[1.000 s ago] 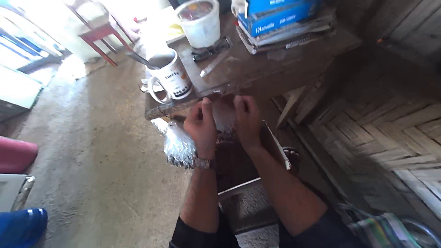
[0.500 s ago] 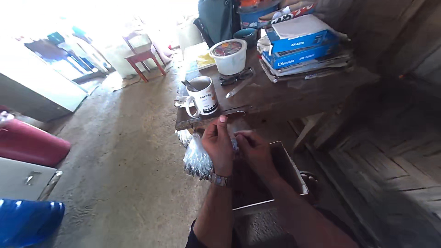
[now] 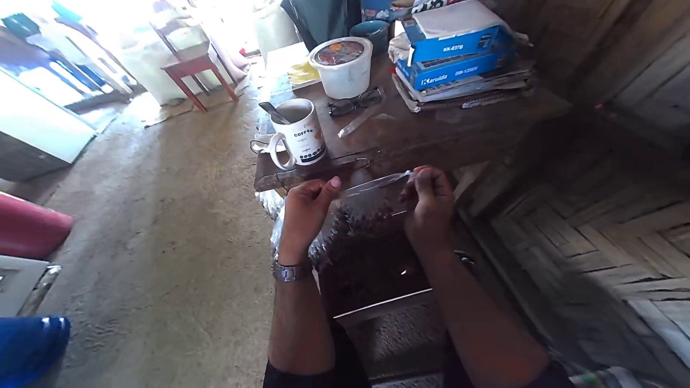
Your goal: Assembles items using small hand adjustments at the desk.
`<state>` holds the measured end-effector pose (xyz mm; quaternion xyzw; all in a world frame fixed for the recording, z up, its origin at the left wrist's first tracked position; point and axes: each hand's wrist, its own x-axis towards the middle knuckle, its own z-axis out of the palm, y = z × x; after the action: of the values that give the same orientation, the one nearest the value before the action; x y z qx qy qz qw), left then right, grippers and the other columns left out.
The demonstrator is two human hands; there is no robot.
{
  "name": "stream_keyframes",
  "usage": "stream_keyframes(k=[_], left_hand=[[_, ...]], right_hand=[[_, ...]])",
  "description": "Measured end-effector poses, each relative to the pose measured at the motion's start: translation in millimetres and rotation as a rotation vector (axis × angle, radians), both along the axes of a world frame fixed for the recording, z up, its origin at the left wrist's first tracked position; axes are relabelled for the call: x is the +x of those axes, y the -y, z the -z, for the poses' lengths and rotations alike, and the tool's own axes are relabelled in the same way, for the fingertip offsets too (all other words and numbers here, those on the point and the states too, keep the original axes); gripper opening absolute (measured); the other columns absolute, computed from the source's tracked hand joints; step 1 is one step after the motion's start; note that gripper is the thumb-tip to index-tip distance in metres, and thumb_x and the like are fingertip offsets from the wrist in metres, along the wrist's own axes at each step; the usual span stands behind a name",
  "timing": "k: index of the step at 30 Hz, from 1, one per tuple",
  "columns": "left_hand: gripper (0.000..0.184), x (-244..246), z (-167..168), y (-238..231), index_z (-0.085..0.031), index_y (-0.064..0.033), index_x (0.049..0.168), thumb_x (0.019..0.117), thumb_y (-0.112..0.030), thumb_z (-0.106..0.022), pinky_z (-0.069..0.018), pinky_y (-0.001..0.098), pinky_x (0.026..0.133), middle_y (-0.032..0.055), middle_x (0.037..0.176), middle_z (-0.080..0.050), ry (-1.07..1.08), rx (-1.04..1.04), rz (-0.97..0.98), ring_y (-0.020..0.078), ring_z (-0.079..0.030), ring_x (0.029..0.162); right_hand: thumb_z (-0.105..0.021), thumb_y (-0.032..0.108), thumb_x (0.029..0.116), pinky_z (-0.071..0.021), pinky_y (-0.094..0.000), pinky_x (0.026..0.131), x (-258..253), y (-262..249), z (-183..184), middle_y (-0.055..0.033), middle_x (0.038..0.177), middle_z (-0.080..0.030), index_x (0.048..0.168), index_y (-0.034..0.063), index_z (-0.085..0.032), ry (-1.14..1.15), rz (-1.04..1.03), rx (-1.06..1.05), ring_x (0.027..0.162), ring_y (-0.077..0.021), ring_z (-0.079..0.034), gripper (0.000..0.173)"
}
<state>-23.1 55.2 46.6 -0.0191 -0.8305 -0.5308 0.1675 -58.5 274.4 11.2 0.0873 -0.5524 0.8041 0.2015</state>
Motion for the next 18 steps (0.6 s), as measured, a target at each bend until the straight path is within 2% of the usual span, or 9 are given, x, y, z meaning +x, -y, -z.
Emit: stream_keyframes(k=[2,4,8,10,12,14,16,18], left_hand=[[0.034,2,0,6,-0.070,-0.0145,0.081,0.0999,-0.042,-0.067,-0.0376,0.0285,0.041,0.0033,0.064,-0.057,-0.020,0.039,0.080,0.0140,-0.044,0.045],[0.033,3,-1,4,-0.070,-0.0149,0.081,0.1004,-0.041,-0.066,-0.0369,0.0279,0.041,0.0033,0.066,-0.057,-0.016,0.075,0.123,0.0138,-0.043,0.046],[0.035,1,1,-4,-0.072,-0.0186,0.098,0.1051,-0.048,-0.054,-0.0326,0.0248,0.041,-0.0001,0.065,-0.052,0.008,0.164,0.211,0.0097,-0.037,0.045],[0.032,2,0,-1,-0.073,-0.0157,0.094,0.1049,-0.042,-0.057,-0.0339,0.0229,0.042,-0.0012,0.064,-0.052,0.005,0.228,0.335,0.0071,-0.039,0.046],[0.025,3,-2,3,-0.072,-0.0100,0.089,0.1018,-0.031,-0.065,-0.0349,0.0220,0.044,0.0001,0.063,-0.054,-0.012,0.330,0.451,0.0062,-0.041,0.047],[0.021,5,-4,5,-0.074,-0.0083,0.090,0.1000,-0.026,-0.068,-0.0356,0.0201,0.045,0.0001,0.065,-0.057,-0.017,0.442,0.491,0.0043,-0.042,0.048],[0.019,6,-6,4,-0.074,-0.0083,0.091,0.1004,-0.024,-0.067,-0.0352,0.0190,0.045,-0.0009,0.067,-0.059,-0.036,0.445,0.478,0.0026,-0.042,0.049],[0.018,8,-8,2,-0.073,-0.0067,0.092,0.1013,-0.020,-0.065,-0.0397,0.0188,0.048,-0.0033,0.070,-0.062,-0.056,0.306,0.516,0.0014,-0.048,0.054]], right_hand=[[-0.050,0.027,0.1090,-0.0555,-0.0260,0.064,-3,-7,-2,0.0039,0.086,-0.062,0.112,0.0167,-0.064,0.021,-0.012,-0.058,0.070,-0.0082,-0.060,0.017],[-0.052,0.026,0.1086,-0.0557,-0.0259,0.065,-3,-8,-2,0.0033,0.088,-0.063,0.112,0.0164,-0.064,0.010,-0.037,-0.071,0.071,-0.0085,-0.061,0.016],[-0.053,0.021,0.1078,-0.0567,-0.0285,0.064,-2,-1,0,-0.0008,0.087,-0.065,0.113,0.0110,-0.066,-0.049,-0.049,-0.019,0.070,-0.0119,-0.062,0.017],[-0.054,0.020,0.1074,-0.0567,-0.0285,0.063,-4,1,2,-0.0011,0.086,-0.065,0.112,0.0101,-0.067,-0.060,-0.049,-0.023,0.068,-0.0118,-0.062,0.017],[-0.053,0.019,0.1075,-0.0575,-0.0288,0.061,-6,0,2,-0.0012,0.085,-0.066,0.112,0.0093,-0.067,-0.048,-0.040,-0.031,0.067,-0.0118,-0.063,0.017],[-0.050,0.020,0.1083,-0.0583,-0.0288,0.063,-8,-2,2,0.0001,0.082,-0.066,0.106,0.0091,-0.068,-0.058,-0.018,-0.021,0.068,-0.0108,-0.064,0.021],[-0.046,0.021,0.1092,-0.0585,-0.0275,0.072,-6,-3,0,0.0014,0.086,-0.068,0.101,0.0065,-0.068,-0.143,0.084,0.132,0.077,-0.0081,-0.066,0.028],[-0.047,0.025,0.1093,-0.0560,-0.0313,0.087,-1,-6,-2,-0.0029,0.101,-0.068,0.101,0.0030,-0.068,-0.303,0.133,0.379,0.097,-0.0110,-0.065,0.032]])
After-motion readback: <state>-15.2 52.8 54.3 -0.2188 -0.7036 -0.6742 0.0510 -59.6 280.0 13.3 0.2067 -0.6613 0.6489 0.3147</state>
